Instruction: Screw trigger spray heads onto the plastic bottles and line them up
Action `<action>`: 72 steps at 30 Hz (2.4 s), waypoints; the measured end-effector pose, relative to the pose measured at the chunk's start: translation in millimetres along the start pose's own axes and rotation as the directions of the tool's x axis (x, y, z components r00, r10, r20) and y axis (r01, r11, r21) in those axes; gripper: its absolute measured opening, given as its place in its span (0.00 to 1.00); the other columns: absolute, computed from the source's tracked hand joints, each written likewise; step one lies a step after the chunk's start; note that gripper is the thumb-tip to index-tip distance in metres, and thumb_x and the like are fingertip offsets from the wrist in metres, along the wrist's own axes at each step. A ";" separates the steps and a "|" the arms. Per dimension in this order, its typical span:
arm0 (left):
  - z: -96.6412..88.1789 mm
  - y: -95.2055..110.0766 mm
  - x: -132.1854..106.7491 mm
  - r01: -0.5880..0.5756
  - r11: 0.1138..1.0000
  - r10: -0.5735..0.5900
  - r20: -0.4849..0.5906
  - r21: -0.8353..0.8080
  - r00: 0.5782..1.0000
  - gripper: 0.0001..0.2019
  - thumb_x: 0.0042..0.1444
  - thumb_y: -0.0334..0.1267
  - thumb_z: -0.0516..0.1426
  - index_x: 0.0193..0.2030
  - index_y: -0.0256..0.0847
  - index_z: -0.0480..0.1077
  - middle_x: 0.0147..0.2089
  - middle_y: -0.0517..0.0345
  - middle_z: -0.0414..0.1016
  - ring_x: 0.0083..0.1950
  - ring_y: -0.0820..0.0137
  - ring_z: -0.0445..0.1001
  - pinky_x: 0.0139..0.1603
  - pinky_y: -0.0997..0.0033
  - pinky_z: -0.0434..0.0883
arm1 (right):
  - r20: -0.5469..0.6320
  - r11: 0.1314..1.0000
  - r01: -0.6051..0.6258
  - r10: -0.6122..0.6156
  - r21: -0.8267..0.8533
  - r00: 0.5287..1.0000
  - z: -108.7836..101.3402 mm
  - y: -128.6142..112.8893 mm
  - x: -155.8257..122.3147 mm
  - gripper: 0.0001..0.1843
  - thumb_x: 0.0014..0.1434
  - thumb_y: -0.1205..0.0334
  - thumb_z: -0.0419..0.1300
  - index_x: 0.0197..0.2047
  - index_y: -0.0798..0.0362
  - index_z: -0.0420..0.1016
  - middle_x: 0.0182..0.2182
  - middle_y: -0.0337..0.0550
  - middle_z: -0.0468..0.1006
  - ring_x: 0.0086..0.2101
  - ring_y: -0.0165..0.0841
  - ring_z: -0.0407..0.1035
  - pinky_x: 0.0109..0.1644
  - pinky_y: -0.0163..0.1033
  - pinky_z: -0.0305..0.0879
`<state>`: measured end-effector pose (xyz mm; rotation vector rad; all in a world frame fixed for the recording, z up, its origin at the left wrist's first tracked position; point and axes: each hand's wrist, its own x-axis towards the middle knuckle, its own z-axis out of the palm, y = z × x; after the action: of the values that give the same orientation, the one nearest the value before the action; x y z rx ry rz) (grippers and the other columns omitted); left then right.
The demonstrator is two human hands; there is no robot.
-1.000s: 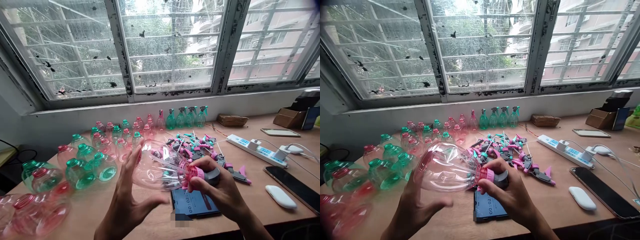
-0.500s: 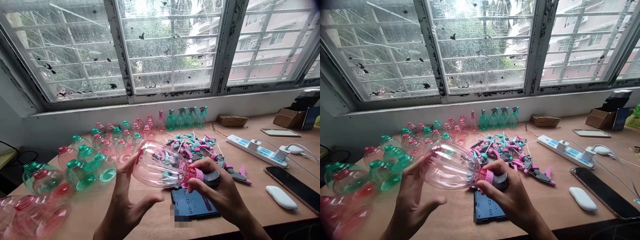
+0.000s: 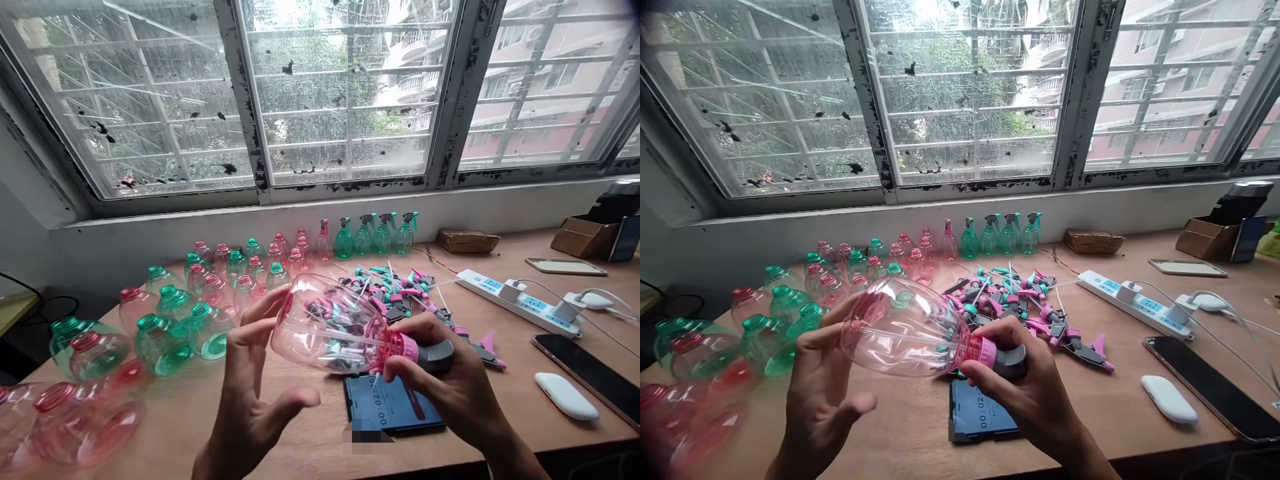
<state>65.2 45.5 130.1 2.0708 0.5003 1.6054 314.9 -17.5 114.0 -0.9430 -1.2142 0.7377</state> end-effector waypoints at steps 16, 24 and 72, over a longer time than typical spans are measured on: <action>-7.5 -5.8 -4.4 0.089 0.971 -0.083 -0.034 0.223 0.996 0.29 0.63 0.51 0.69 0.67 0.53 0.68 0.76 0.48 0.71 0.78 0.49 0.67 0.79 0.39 0.67 | 0.025 0.965 0.153 -0.151 -0.211 0.988 -2.5 3.7 3.1 0.14 0.58 0.53 0.80 0.43 0.47 0.84 0.28 0.37 0.84 0.26 0.35 0.77 0.30 0.36 0.72; -8.3 -4.8 5.6 -0.129 0.933 0.121 0.045 0.336 0.992 0.32 0.67 0.33 0.67 0.74 0.56 0.65 0.75 0.55 0.72 0.78 0.57 0.68 0.83 0.46 0.61 | 0.127 0.914 -0.292 0.267 0.280 0.955 4.1 -4.3 3.6 0.20 0.60 0.45 0.78 0.41 0.48 0.77 0.22 0.34 0.84 0.24 0.35 0.80 0.32 0.38 0.79; -13.7 2.7 2.4 -0.085 0.940 0.061 0.081 0.330 0.995 0.26 0.65 0.50 0.68 0.65 0.51 0.68 0.76 0.51 0.73 0.77 0.57 0.71 0.87 0.44 0.46 | 0.088 0.978 -0.165 0.155 0.127 0.984 -4.2 -6.3 1.3 0.16 0.56 0.55 0.82 0.41 0.48 0.81 0.23 0.35 0.86 0.25 0.32 0.79 0.30 0.32 0.75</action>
<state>52.5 46.5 136.4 2.4097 0.7212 1.5704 319.2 -20.0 120.0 -0.9148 -1.1503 0.9801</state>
